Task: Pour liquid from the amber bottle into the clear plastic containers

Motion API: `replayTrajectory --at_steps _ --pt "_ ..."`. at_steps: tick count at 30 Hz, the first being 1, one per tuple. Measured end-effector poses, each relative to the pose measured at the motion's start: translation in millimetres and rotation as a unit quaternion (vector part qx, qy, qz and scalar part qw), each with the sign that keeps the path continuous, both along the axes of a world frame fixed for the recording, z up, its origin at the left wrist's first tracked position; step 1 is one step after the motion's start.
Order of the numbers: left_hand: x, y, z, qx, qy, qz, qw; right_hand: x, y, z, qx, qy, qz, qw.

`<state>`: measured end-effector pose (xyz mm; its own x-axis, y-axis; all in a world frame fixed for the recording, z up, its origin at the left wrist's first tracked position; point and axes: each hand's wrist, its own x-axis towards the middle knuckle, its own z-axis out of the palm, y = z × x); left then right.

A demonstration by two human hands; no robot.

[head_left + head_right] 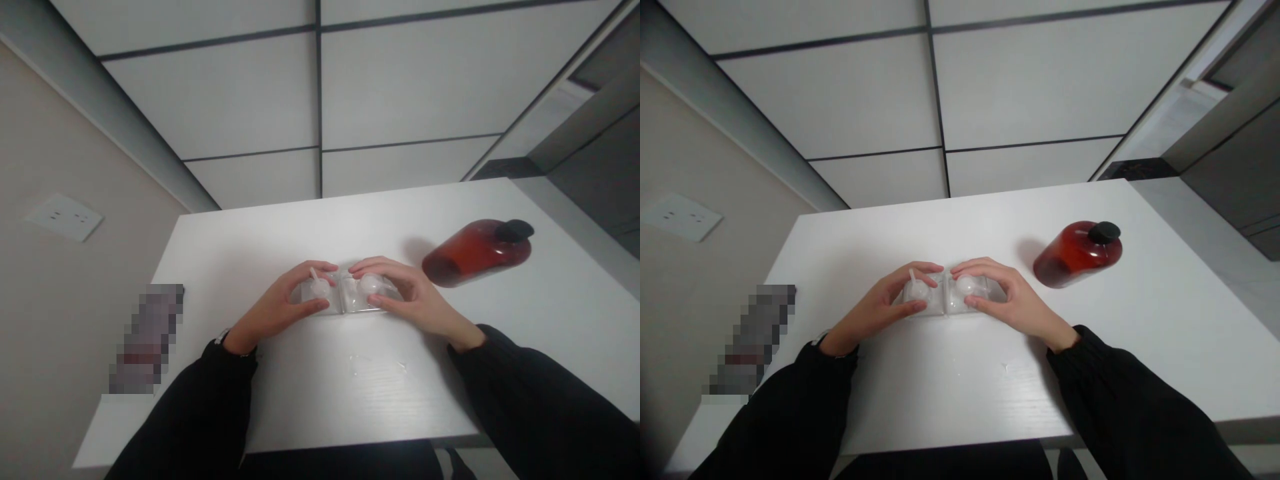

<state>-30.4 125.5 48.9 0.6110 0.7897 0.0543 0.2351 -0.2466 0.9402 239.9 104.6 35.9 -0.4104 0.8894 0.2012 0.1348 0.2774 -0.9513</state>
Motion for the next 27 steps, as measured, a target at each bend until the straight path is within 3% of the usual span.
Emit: replayTrajectory --at_steps 5,10,14,19,23,27 --pt "0.3 0.3 -0.9 -0.022 0.004 -0.010 1.000 -6.5 -2.2 -4.0 -0.035 0.048 -0.021 0.998" --pt "-0.4 0.8 -0.2 -0.026 0.006 -0.012 1.000 -5.7 -1.2 -5.1 -0.016 0.021 0.021 0.999" --pt "-0.4 0.1 0.4 -0.028 0.005 -0.014 1.000 -5.1 -0.3 -6.3 -0.044 0.060 -0.006 0.997" --pt "-0.1 -0.4 0.8 -0.027 0.008 -0.009 1.000 -3.0 0.6 -7.7 -0.006 -0.004 0.027 1.000" --pt "-0.4 0.3 0.0 -0.036 0.013 -0.009 0.999 -2.4 0.7 -9.6 -0.018 0.042 0.011 0.999" --pt "-0.2 0.7 -0.2 -0.034 0.015 -0.012 0.999 -3.3 0.3 -9.4 -0.005 0.013 0.029 0.999"
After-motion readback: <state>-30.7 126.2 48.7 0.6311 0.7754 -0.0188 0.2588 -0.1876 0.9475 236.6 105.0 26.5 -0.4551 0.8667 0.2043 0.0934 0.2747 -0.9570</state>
